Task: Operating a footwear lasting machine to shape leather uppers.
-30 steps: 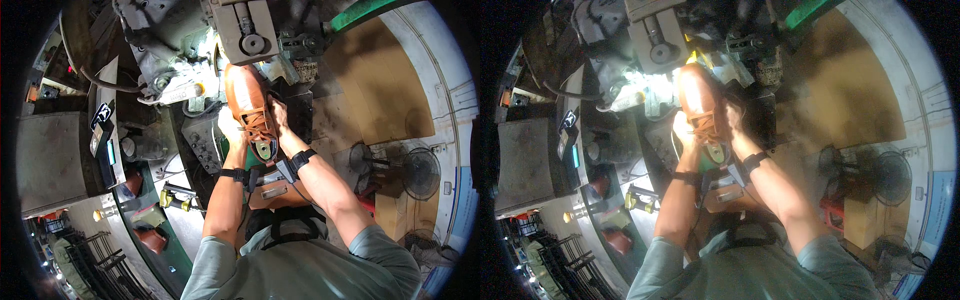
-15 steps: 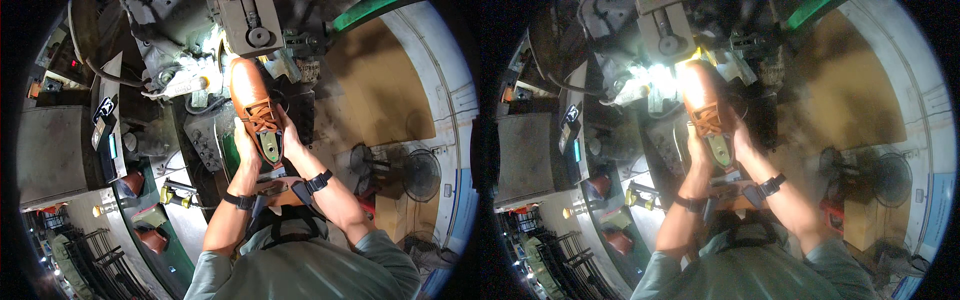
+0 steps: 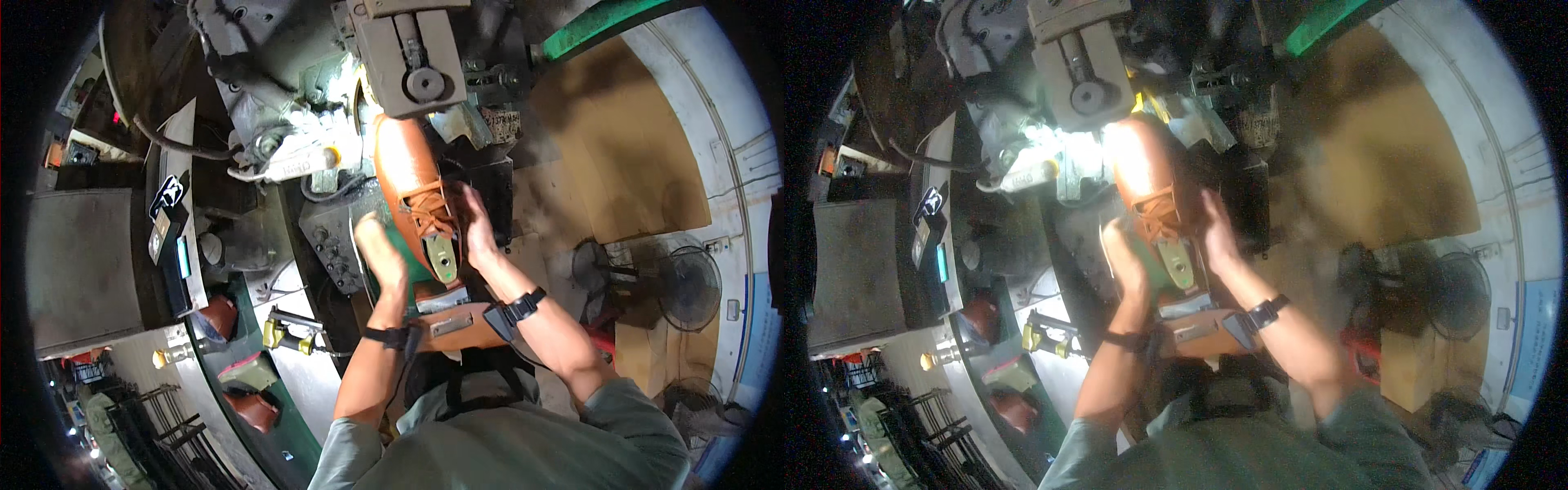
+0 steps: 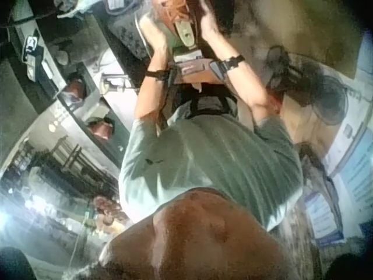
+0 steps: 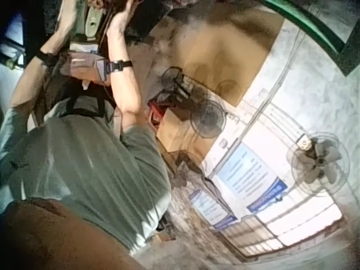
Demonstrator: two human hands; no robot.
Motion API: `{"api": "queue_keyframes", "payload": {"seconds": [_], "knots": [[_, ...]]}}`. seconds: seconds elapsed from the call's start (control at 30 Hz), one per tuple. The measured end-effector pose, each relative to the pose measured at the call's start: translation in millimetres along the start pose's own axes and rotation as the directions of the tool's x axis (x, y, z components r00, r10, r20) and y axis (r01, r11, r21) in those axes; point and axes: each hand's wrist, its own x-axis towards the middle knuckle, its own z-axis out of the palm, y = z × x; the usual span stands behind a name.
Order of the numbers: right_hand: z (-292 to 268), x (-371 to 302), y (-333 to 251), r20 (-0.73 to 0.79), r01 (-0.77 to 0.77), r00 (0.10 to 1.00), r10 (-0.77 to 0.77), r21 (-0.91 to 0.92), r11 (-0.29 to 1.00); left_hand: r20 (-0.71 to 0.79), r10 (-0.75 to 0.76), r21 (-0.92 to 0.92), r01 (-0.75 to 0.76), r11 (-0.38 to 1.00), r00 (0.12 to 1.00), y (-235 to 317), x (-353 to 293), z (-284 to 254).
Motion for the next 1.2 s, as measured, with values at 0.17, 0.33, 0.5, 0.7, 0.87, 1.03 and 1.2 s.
{"api": "queue_keyframes", "payload": {"seconds": [0.17, 0.33, 0.5, 0.7, 0.87, 1.03, 1.2], "knots": [[-121, 37, 0, -0.392, -0.085, 0.827, -0.404, -0.797, 0.598, -0.136, 0.17, 0.522, -0.075, 0.85, 0.976, -65, 20, -124], [-168, 97, 13, -0.699, -0.371, 0.549, -0.458, -0.695, 0.616, 0.058, -0.132, 0.196, 0.119, 0.973, 0.989, -99, 16, -112], [-164, 107, 25, -0.637, -0.426, 0.601, -0.483, -0.766, 0.481, -0.011, -0.162, 0.252, 0.16, 0.954, 0.987, -81, 10, -114], [-178, 122, 9, -0.608, -0.327, 0.648, -0.458, -0.766, 0.554, 0.017, -0.176, 0.294, 0.163, 0.942, 0.984, -66, 27, -116], [-139, 111, -3, -0.357, -0.138, 0.872, -0.335, -0.836, 0.531, 0.033, -0.193, 0.112, 0.188, 0.976, 0.981, -73, 25, -112], [-190, 106, -9, -0.636, -0.409, 0.585, -0.503, -0.767, 0.494, -0.11, -0.103, 0.251, 0.128, 0.96, 0.989, -83, 26, -129], [-237, 104, 20, -0.545, -0.349, 0.833, 0.098, -0.379, 0.857, -0.14, -0.08, 0.337, 0.123, 0.933, 0.987, -78, 22, -124]]}}
